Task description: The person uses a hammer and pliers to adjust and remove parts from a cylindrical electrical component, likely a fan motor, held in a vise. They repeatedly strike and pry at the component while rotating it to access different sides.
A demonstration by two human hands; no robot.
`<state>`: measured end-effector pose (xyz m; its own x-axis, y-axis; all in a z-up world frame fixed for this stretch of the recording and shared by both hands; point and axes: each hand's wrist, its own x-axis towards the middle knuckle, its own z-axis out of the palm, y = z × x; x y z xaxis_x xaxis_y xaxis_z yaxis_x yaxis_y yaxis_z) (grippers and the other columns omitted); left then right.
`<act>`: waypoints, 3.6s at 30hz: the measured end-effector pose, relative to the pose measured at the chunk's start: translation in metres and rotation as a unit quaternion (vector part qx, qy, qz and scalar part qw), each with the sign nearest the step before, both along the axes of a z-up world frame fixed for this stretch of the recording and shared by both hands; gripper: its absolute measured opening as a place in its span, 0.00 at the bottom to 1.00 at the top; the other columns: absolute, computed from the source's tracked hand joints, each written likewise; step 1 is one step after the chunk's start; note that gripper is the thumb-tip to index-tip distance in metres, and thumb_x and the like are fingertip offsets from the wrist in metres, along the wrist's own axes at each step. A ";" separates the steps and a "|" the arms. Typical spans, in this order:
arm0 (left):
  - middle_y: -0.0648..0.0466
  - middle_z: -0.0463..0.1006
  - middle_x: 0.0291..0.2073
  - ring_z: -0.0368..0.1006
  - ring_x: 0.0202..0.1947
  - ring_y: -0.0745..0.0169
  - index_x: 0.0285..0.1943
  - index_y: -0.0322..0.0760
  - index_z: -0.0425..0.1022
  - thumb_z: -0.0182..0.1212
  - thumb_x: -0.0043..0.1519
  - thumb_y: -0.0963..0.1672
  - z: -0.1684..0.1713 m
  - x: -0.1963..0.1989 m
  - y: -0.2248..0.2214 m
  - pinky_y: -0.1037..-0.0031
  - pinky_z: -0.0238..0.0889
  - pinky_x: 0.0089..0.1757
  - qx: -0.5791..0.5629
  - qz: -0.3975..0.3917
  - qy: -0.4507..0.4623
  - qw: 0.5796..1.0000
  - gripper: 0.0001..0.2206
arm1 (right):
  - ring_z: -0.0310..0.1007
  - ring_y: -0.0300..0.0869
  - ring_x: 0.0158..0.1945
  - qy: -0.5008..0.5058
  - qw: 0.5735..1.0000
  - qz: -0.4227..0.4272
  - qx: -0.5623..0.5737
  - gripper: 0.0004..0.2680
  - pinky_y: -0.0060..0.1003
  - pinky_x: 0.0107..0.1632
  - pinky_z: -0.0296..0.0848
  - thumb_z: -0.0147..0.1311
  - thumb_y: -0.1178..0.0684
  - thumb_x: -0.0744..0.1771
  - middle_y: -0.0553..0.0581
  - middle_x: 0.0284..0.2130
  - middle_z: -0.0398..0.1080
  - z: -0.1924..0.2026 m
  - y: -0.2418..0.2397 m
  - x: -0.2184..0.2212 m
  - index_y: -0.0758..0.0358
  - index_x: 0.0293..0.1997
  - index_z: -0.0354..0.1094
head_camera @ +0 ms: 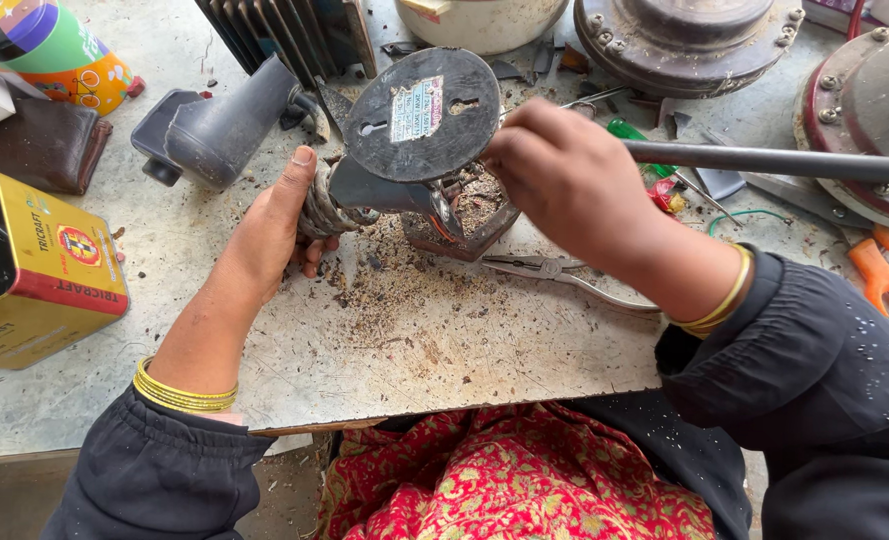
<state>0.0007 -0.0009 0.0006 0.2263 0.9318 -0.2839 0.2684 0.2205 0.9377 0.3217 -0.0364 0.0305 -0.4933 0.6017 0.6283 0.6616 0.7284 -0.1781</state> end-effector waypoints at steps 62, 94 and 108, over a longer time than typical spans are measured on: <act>0.56 0.73 0.24 0.65 0.20 0.70 0.43 0.42 0.73 0.41 0.72 0.64 -0.008 -0.004 -0.008 0.74 0.61 0.23 0.059 -0.024 -0.006 0.998 0.29 | 0.64 0.58 0.65 -0.220 0.883 -0.398 -0.120 0.17 0.51 0.65 0.62 0.47 0.53 0.68 0.65 0.63 0.67 -0.233 -0.179 0.191 0.63 0.65 0.66; 0.57 0.72 0.22 0.66 0.17 0.71 0.45 0.34 0.73 0.46 0.67 0.57 -0.001 -0.006 0.001 0.77 0.62 0.21 0.127 -0.002 -0.085 0.988 0.24 | 0.77 0.50 0.39 0.025 0.962 -0.198 0.187 0.07 0.43 0.42 0.75 0.61 0.57 0.67 0.60 0.38 0.76 0.024 0.122 0.028 0.66 0.47 0.75; 0.57 0.77 0.38 0.74 0.35 0.70 0.51 0.42 0.69 0.41 0.65 0.47 0.007 -0.005 -0.004 0.72 0.74 0.37 0.039 -0.012 -0.230 0.972 0.13 | 0.73 0.40 0.38 0.075 0.976 -0.035 -0.203 0.06 0.33 0.39 0.73 0.58 0.56 0.71 0.58 0.38 0.73 0.019 -0.011 0.003 0.70 0.48 0.72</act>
<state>-0.0043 -0.0047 0.0071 0.3341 0.9395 -0.0761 -0.1784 0.1423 0.9736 0.3250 -0.0478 0.0494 -0.3633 0.8446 0.3933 0.6520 0.5320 -0.5402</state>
